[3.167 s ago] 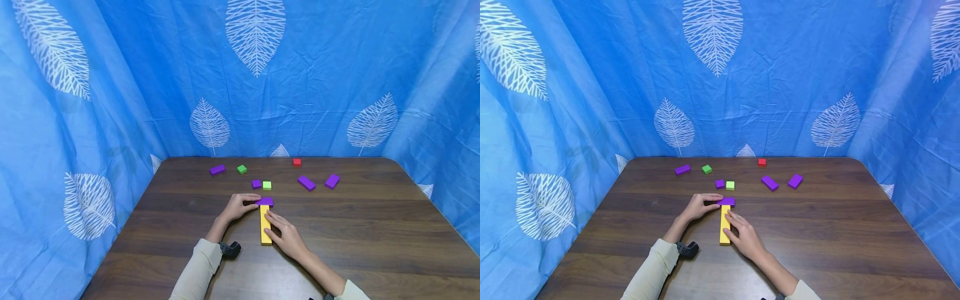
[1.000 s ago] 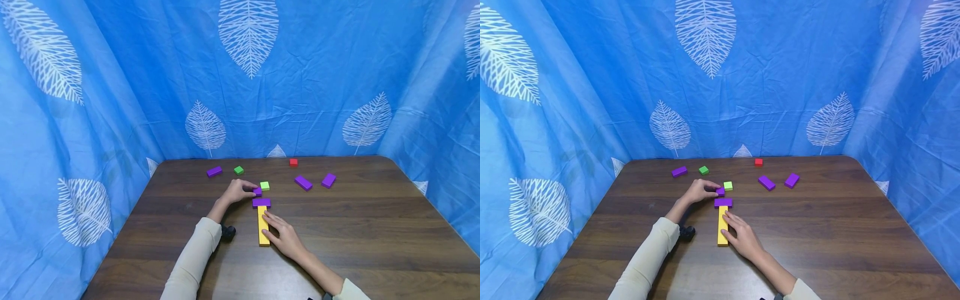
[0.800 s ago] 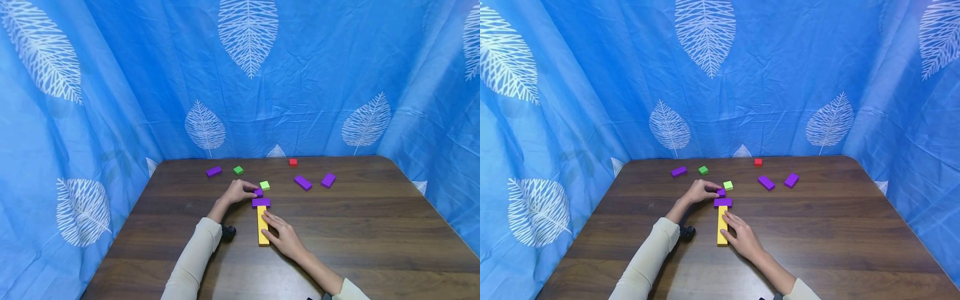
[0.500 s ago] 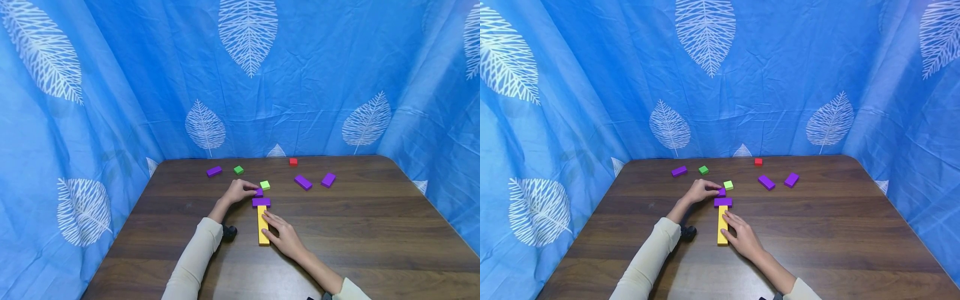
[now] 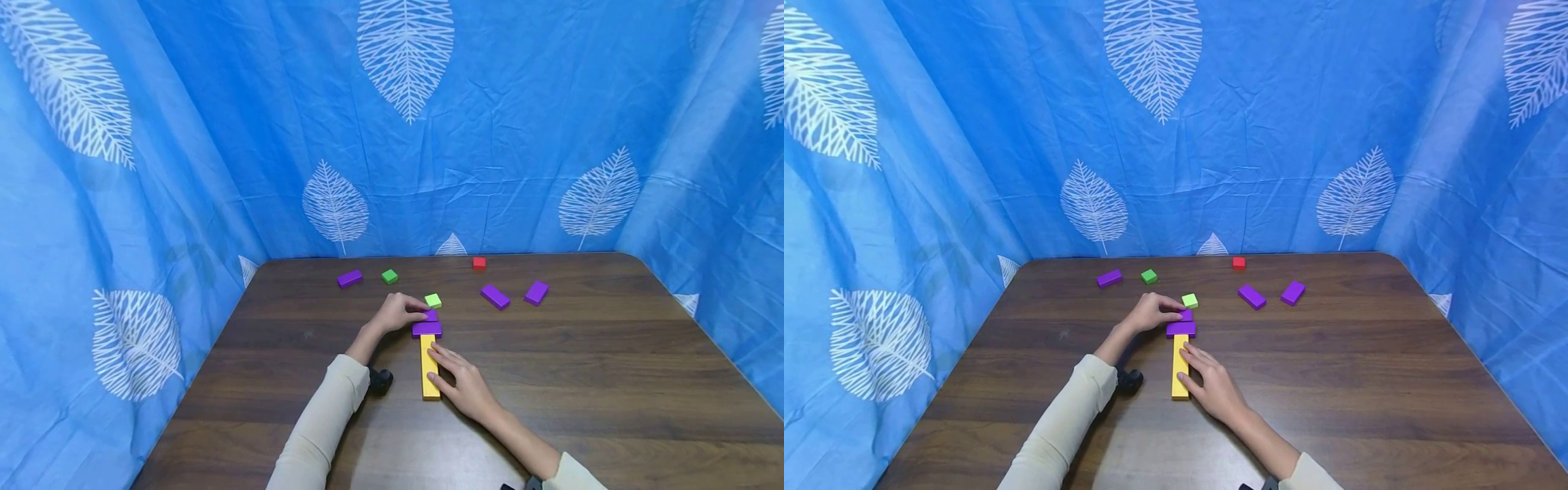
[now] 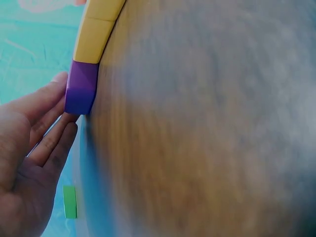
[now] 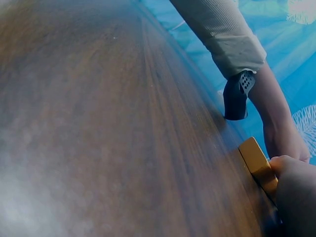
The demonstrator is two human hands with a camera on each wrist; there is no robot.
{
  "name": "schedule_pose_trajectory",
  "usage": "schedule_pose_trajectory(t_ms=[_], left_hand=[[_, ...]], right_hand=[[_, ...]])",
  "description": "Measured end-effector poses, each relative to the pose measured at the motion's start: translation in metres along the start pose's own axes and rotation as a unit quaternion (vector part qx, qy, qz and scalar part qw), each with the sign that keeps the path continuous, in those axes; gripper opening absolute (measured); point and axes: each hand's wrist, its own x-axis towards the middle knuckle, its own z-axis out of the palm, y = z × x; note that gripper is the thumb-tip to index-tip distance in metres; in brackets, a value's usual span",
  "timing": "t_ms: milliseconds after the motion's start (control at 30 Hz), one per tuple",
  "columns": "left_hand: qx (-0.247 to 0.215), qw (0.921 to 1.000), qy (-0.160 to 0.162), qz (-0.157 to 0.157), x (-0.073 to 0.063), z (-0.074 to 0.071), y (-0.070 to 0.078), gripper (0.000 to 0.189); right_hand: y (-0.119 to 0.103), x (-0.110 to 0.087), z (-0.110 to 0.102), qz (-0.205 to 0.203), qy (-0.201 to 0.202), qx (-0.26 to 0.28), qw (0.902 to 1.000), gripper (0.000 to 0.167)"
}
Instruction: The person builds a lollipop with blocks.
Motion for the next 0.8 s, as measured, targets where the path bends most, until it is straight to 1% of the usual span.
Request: schedule_pose_trajectory(t_ms=[333, 567, 800], left_hand=[[-0.006, 1.0000, -0.005, -0.005, 0.0005, -0.0011, 0.0031, 0.023], [-0.004, 1.0000, -0.005, -0.006, 0.0005, -0.0015, 0.0037, 0.022], [-0.011, 0.9998, -0.006, -0.014, 0.0013, 0.0004, 0.0030, 0.023]], right_hand=[[-0.0001, 0.0019, -0.0011, 0.013, -0.012, 0.002, 0.9998, 0.043], [-0.0010, 0.0030, -0.0021, 0.017, -0.015, 0.002, 0.9997, 0.044], [-0.0011, 0.0034, -0.0028, 0.019, -0.015, 0.003, 0.9997, 0.044]])
